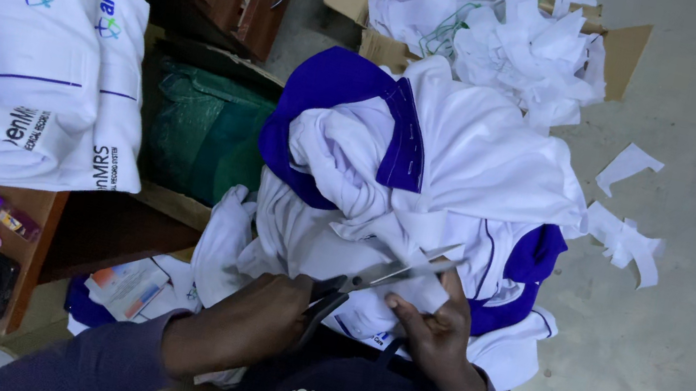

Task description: The person uses large shears to cut a white and purple polo shirt into strips. They hold the shirt with one hand and cut with the other, repeatedly trimming the fabric and dropping the cut pieces into a cardboard box on the floor.

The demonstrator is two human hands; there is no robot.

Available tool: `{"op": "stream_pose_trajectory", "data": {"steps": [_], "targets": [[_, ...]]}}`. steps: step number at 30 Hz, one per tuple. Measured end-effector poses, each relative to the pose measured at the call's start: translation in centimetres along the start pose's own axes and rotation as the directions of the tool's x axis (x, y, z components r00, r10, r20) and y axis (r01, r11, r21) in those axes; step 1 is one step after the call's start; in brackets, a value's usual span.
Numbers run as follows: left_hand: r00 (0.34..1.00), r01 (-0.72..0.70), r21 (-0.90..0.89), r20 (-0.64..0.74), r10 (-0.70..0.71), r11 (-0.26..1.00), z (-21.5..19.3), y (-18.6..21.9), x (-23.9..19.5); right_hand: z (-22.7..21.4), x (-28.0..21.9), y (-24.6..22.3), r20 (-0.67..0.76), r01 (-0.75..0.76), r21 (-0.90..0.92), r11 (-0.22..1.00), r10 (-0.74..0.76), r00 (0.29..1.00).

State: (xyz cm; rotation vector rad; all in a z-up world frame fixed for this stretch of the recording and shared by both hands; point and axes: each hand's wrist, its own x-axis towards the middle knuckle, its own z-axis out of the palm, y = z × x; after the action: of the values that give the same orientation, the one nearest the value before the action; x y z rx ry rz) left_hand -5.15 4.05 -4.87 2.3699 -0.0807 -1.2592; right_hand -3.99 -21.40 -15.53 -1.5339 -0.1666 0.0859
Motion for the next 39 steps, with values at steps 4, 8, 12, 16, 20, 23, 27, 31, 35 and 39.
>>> {"op": "stream_pose_trajectory", "data": {"steps": [4,8,12,16,20,23,27,31,35,39], "targets": [[0.958,-0.191,-0.101,-0.237,0.163,0.976,-1.9,-0.2,0.5,0.4,-0.3,0.6,0.294,0.249,0.231,0.941,-0.311,0.904],[0.953,-0.083,-0.127,-0.301,0.041,0.988,-4.9,2.0,0.1,-0.2,1.1,-2.6,0.231,-0.203,0.084,0.976,0.179,0.956],[0.785,-0.303,-0.108,-0.592,0.184,0.947,-5.9,4.2,4.6,-2.8,-0.5,5.1,0.046,-0.327,0.118,0.938,0.323,0.945],[0.607,-0.348,0.043,-0.750,0.261,0.936,-6.5,3.4,10.7,-5.7,-1.7,8.4,-0.032,-0.286,0.043,0.957,0.287,0.957],[0.503,-0.421,-0.108,-0.854,0.133,0.900,-8.6,-1.3,10.4,-8.9,-0.7,7.7,-0.095,-0.213,-0.121,0.970,0.202,0.975],[0.367,-0.180,0.024,-0.926,0.089,0.983,-8.4,-8.7,3.9,-9.3,0.5,3.1,-0.186,-0.383,-0.170,0.908,0.352,0.917],[0.562,-0.020,-0.410,-0.759,-0.328,0.912,-5.9,-9.5,-10.6,-11.3,1.9,3.2,-0.180,-0.370,-0.203,0.906,0.337,0.924],[0.633,0.426,-0.443,-0.477,-0.610,0.789,0.7,-15.8,-18.2,-11.0,6.2,-2.3,-0.122,-0.272,-0.123,0.954,0.257,0.959],[0.431,0.828,-0.361,-0.079,-0.899,0.429,6.8,-25.3,-20.7,-11.6,13.6,-5.1,0.000,-0.144,-0.401,0.905,0.158,0.987],[0.498,0.849,-0.329,0.231,-0.836,0.414,10.6,-30.6,-16.9,-11.7,22.9,-1.6,-0.073,-0.323,-0.421,0.848,0.323,0.944]]}}
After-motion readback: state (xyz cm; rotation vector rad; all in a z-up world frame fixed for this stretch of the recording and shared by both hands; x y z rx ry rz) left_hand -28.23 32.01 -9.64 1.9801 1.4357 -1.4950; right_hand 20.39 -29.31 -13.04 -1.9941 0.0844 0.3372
